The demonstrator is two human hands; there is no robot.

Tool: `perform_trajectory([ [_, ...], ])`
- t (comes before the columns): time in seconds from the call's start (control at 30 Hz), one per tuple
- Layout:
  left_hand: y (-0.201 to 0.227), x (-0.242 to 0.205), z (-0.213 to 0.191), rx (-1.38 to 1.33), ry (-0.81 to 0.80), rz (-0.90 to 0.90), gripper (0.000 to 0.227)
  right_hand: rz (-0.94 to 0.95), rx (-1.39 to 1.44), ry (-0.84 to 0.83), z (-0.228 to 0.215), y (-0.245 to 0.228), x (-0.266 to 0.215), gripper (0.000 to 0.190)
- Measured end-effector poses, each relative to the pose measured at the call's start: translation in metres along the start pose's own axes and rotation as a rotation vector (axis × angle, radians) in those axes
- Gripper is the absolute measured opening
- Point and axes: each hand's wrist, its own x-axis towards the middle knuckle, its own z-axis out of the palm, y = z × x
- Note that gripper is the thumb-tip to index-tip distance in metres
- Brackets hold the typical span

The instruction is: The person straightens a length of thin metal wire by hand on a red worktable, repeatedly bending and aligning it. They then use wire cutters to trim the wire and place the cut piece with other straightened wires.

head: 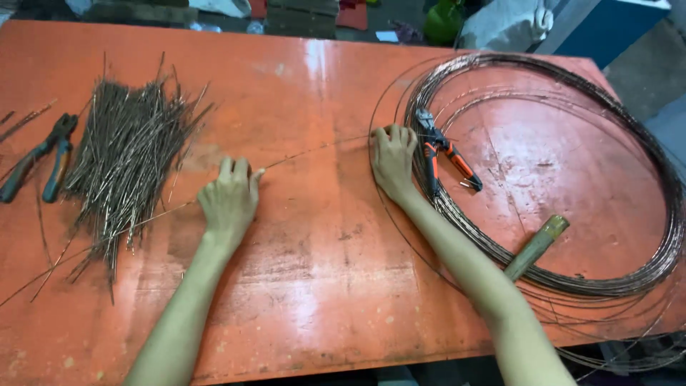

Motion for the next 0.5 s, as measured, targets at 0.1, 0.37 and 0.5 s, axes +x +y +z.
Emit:
perform_trajectory([
  [0.1,0.002,0.003,-0.012,-0.016,-0.003,0.018,0.032,0.007,0.025,-0.020,-0.007,-0.006,0.003,0.011],
  [0.37,0.004,-0.005,-0.004,0.054,0.008,0.029,0.032,-0.014,0.025,-0.055,-0.014,-0.005,-0.003,0.015],
  [0.5,0.004,-0.002,-0.005,0.044,0.018,0.025,0.033,-0.018,0.032,-0.041,-0.004,-0.001,-0.004,0.014],
])
